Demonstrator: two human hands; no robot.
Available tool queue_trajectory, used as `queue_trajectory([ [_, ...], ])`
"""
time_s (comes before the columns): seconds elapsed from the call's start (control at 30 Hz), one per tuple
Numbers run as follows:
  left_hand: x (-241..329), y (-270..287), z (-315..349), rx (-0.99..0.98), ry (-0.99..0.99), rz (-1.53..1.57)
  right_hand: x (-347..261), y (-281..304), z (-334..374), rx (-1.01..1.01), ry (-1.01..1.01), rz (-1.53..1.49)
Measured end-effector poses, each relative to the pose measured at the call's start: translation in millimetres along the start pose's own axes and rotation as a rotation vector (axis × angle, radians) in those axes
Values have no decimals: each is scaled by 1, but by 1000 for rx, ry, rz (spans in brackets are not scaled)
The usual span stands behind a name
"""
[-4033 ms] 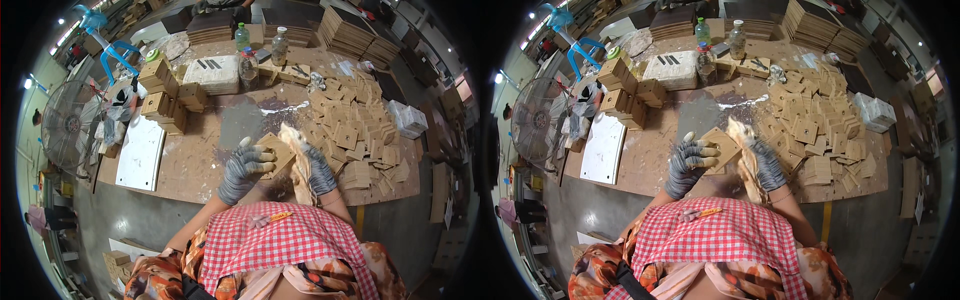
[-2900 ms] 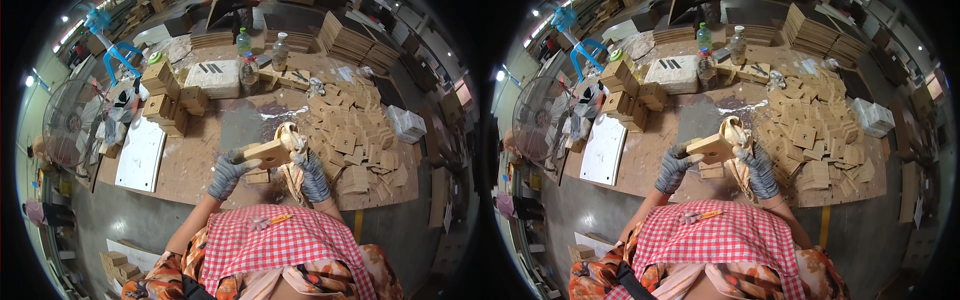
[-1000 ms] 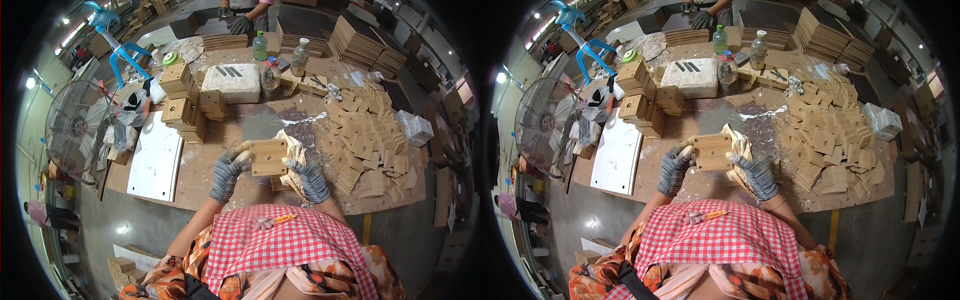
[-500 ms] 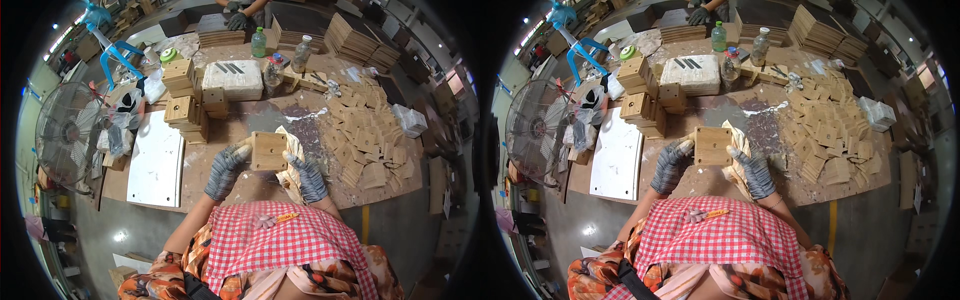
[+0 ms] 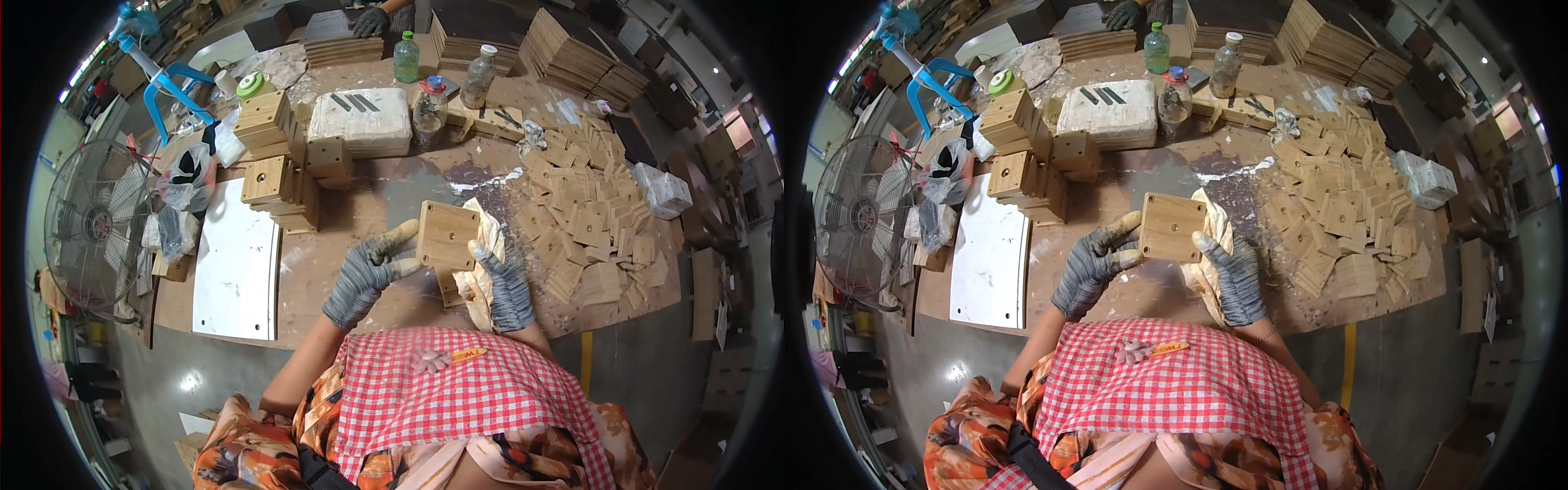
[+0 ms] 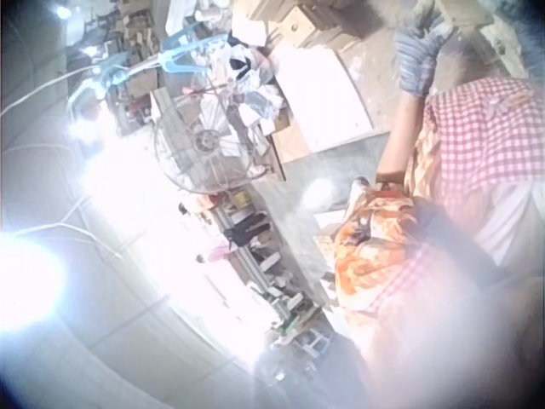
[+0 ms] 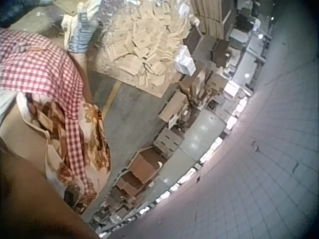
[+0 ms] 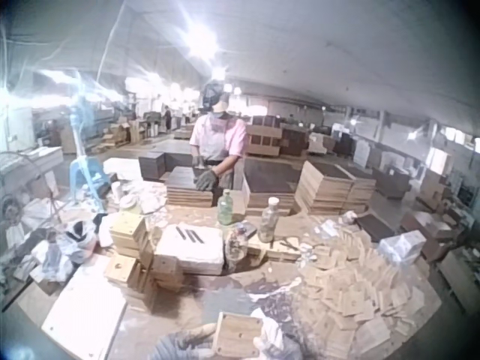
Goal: Applying glue and joining small wooden blocks together on a factory workbench.
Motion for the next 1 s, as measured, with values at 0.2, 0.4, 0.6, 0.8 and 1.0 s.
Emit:
queue_trajectory([
  [0.2, -11, -35, -25, 0, 68, 123, -56, 20, -18, -50, 230, 387],
  [0.4, -34, -28, -55, 207, 43, 261, -82, 35, -50, -257, 258, 574],
  [0.6, -17, -59, -68, 37, 199, -499, -62, 44, -60, -840, 1104, 1107],
  [0.8, 2, -53, -56, 297, 212, -201, -82, 55, -82, -269, 97, 264],
  [1.0, -23, -41, -52, 378, -35, 403, -52, 38, -51, -424, 399, 154],
])
Point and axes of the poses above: each hand's wrist, its own z-axis away from the middle knuckle, its own y-axis out of the back of the hand, x = y × z, the point moved 6 cm from there along -z, towards the middle knuckle, and after that the axes turned 5 degrees about -z, right-handed, at the moved point
